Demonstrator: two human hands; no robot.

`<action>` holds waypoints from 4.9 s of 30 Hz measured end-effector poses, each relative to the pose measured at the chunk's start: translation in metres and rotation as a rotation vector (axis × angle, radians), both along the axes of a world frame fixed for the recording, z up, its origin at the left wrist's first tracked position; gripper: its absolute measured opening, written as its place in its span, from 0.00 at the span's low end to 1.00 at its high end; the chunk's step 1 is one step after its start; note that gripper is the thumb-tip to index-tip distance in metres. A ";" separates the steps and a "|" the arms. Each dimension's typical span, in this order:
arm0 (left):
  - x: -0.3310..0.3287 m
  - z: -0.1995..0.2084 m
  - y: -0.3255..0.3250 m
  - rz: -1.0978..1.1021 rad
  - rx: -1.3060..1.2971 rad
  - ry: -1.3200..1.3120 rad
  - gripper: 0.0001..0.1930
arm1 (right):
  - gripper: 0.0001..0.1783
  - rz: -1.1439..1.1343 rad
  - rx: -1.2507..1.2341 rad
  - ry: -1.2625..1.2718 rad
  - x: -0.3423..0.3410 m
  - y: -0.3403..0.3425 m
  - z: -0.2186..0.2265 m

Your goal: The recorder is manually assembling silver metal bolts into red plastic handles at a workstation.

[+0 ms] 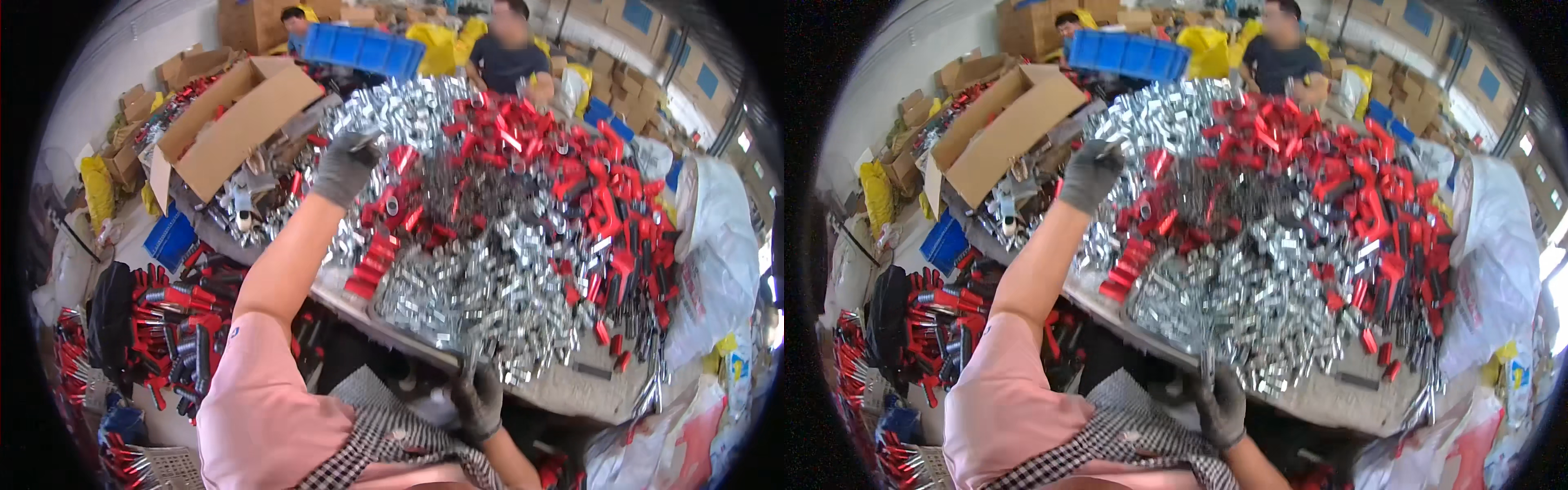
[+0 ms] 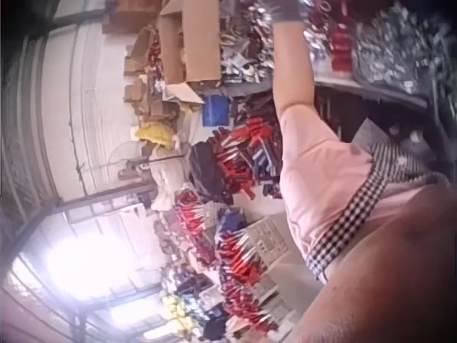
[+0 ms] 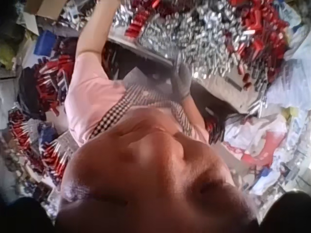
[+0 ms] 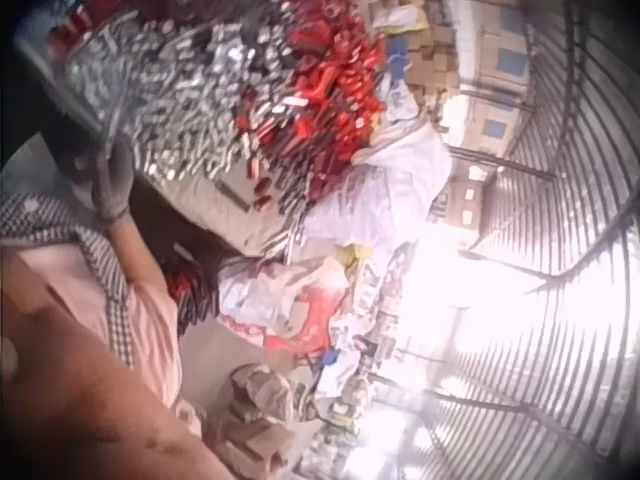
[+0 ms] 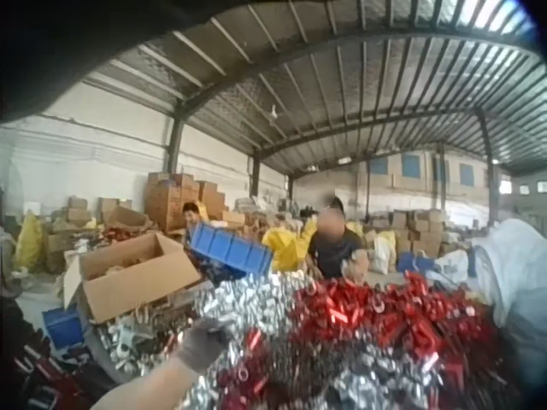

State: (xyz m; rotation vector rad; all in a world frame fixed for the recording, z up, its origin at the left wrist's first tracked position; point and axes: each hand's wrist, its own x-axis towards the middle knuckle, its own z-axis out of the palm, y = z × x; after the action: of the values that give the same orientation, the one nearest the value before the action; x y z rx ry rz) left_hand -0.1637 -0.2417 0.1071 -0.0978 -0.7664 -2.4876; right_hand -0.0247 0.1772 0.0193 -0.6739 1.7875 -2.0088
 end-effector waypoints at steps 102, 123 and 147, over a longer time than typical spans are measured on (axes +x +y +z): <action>0.070 -0.107 0.074 0.396 -1.930 -0.920 0.22 | 0.25 -0.308 -0.485 -0.779 -0.014 0.074 -0.003; 0.073 -0.133 0.040 0.866 -1.631 -0.510 0.10 | 0.25 0.078 -0.064 -0.140 0.021 0.052 0.035; 0.147 -0.072 0.235 -0.473 -1.665 0.146 0.16 | 0.24 0.239 0.518 0.211 -0.017 0.067 0.022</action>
State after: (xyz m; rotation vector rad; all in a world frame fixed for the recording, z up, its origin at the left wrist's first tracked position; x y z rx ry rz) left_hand -0.0164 -0.0070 0.0350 -1.0740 -2.6634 -1.4081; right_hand -0.0413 0.2441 0.0415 -0.8960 2.1120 -1.2807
